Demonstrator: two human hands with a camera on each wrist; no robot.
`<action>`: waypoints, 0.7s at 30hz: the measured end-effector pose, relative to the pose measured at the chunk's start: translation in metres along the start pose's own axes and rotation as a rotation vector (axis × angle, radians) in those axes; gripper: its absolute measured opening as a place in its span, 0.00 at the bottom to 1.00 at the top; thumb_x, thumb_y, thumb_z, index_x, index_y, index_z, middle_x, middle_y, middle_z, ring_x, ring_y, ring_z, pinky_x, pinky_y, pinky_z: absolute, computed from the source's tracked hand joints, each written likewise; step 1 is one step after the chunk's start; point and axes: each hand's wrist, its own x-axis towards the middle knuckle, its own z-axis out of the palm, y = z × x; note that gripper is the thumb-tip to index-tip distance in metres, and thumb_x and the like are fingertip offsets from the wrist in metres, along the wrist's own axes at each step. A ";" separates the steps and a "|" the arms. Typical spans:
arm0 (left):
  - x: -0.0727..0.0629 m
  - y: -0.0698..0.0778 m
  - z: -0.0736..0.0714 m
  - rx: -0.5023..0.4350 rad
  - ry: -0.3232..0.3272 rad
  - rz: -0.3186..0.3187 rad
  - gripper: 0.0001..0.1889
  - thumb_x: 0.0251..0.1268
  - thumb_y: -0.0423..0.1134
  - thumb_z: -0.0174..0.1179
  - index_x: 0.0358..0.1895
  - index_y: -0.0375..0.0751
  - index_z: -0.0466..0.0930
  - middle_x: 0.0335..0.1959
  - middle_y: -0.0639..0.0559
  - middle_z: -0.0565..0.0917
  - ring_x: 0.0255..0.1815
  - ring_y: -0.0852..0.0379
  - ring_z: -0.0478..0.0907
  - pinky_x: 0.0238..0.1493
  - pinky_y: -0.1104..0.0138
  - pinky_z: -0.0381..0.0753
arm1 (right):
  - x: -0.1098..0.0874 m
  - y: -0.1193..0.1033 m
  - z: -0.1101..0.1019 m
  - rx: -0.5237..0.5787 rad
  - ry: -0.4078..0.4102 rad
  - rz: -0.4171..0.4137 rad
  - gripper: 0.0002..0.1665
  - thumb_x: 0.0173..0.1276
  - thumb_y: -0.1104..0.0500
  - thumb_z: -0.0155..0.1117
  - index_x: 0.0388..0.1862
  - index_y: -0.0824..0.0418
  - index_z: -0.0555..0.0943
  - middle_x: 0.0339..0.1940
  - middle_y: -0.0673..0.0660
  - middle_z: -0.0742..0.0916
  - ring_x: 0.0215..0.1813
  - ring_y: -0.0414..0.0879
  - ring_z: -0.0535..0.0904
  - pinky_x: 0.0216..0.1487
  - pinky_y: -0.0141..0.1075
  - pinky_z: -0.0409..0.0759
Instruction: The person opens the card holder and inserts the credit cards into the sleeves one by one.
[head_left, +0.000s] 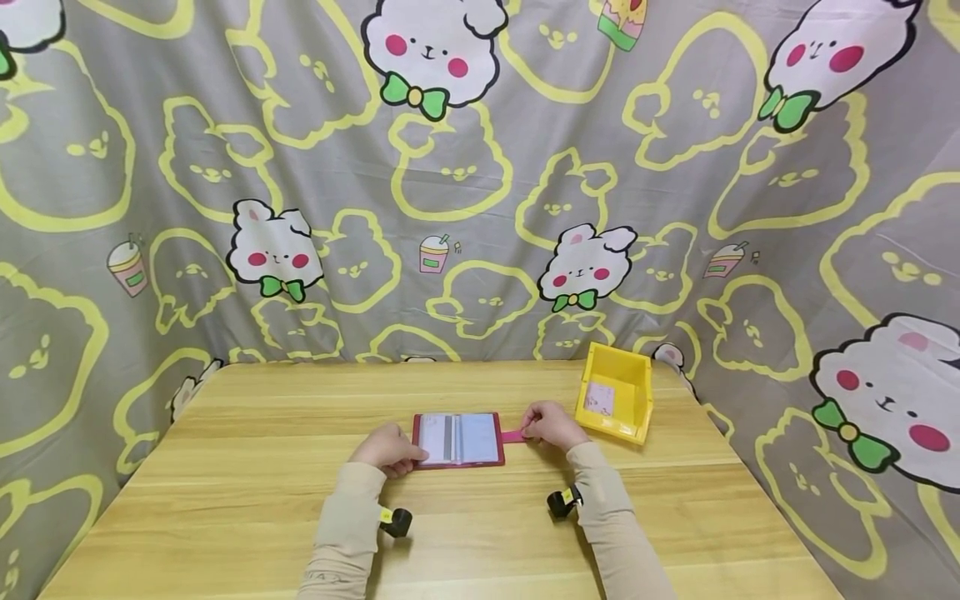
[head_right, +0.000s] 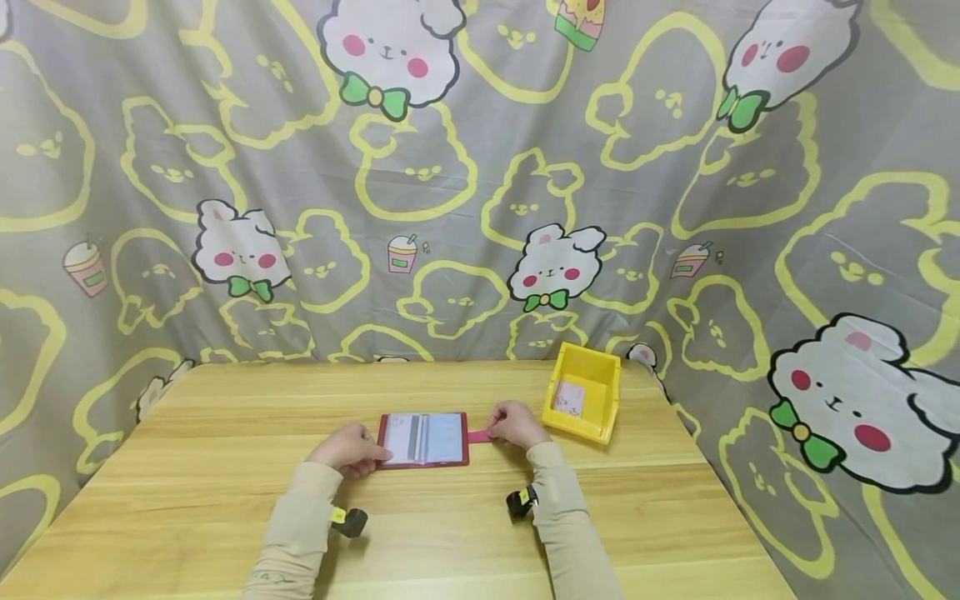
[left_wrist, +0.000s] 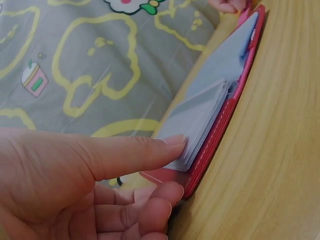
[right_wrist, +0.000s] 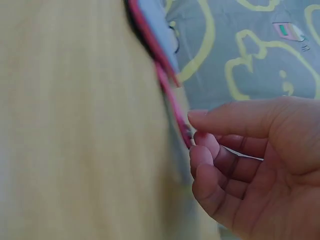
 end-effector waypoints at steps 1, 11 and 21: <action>0.000 -0.001 0.000 -0.011 -0.004 0.001 0.15 0.54 0.38 0.70 0.19 0.41 0.74 0.12 0.53 0.75 0.13 0.62 0.69 0.15 0.74 0.70 | -0.001 -0.003 -0.003 0.004 0.005 -0.014 0.02 0.59 0.69 0.64 0.30 0.65 0.80 0.24 0.54 0.81 0.24 0.43 0.73 0.23 0.31 0.72; -0.002 -0.004 -0.003 -0.060 -0.044 0.022 0.12 0.56 0.37 0.69 0.22 0.39 0.76 0.13 0.53 0.75 0.12 0.63 0.70 0.16 0.74 0.72 | -0.010 -0.023 -0.076 0.277 0.176 -0.101 0.14 0.70 0.62 0.59 0.46 0.73 0.76 0.29 0.54 0.82 0.31 0.45 0.77 0.33 0.32 0.80; -0.002 -0.005 -0.003 -0.060 -0.051 0.025 0.12 0.57 0.37 0.69 0.22 0.40 0.76 0.13 0.53 0.76 0.13 0.63 0.71 0.17 0.74 0.73 | 0.003 0.005 -0.130 0.511 0.409 0.125 0.25 0.77 0.51 0.50 0.61 0.69 0.67 0.50 0.59 0.77 0.47 0.43 0.77 0.57 0.34 0.79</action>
